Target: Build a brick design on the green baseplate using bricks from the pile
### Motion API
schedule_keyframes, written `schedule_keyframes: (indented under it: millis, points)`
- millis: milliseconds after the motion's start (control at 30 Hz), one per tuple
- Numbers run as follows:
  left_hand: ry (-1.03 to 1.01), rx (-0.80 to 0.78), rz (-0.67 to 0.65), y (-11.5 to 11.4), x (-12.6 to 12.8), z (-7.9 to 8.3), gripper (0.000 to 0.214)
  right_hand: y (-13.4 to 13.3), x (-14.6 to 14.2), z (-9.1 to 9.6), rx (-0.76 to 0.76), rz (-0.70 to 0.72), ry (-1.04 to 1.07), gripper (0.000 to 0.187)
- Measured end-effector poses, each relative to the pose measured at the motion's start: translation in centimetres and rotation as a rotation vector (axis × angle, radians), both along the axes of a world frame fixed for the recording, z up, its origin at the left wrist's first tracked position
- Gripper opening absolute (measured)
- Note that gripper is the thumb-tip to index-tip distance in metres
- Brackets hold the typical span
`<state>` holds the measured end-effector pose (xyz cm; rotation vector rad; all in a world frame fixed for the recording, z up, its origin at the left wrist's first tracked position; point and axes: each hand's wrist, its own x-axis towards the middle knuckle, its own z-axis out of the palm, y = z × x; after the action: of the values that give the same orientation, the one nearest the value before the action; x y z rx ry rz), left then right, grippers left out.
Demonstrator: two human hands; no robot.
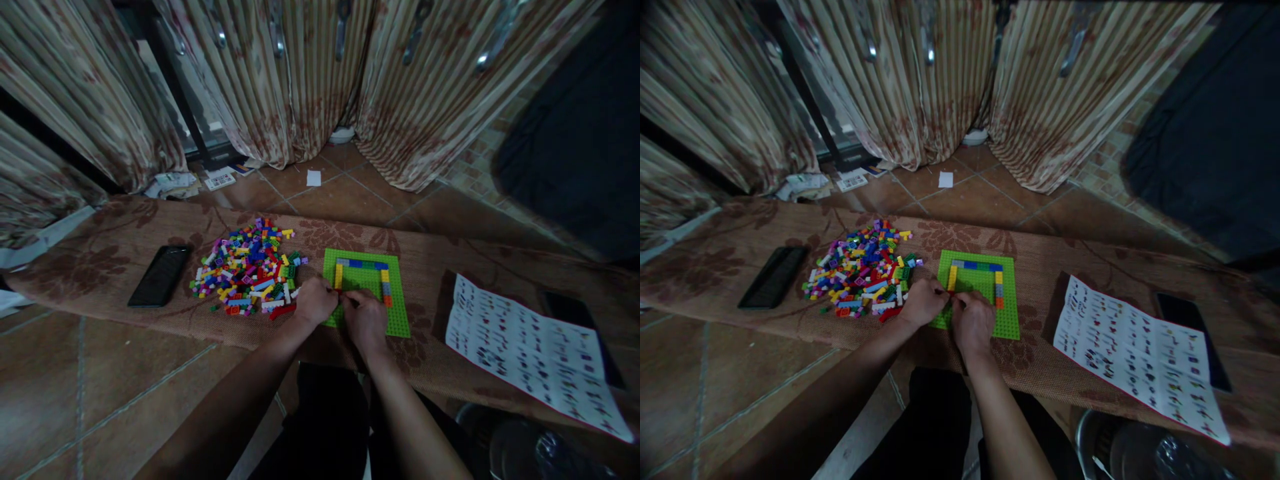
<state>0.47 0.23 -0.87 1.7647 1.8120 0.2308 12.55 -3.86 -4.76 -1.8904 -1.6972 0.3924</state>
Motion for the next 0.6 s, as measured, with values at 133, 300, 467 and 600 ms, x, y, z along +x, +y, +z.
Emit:
schedule_keyframes:
  millis: [133, 300, 467, 600]
  points:
    - [-0.005, -0.032, 0.002, 0.4, 0.1, -0.2, 0.022, 0.2, -0.1, 0.1, -0.045, -0.025, 0.003, 0.022]
    - [-0.016, -0.093, -0.010, 1.2, -0.1, -0.7, 0.019, 0.3, -0.3, 0.6, -0.098, -0.041, -0.041, 0.022]
    - [-0.014, -0.115, -0.018, 1.4, -0.2, -0.5, 0.018, 0.1, -0.3, 0.8, -0.092, -0.025, -0.044, 0.024]
    - [-0.015, -0.077, -0.041, 0.9, -0.3, 0.0, 0.020, -0.2, -0.2, 0.4, -0.022, -0.003, -0.048, 0.029]
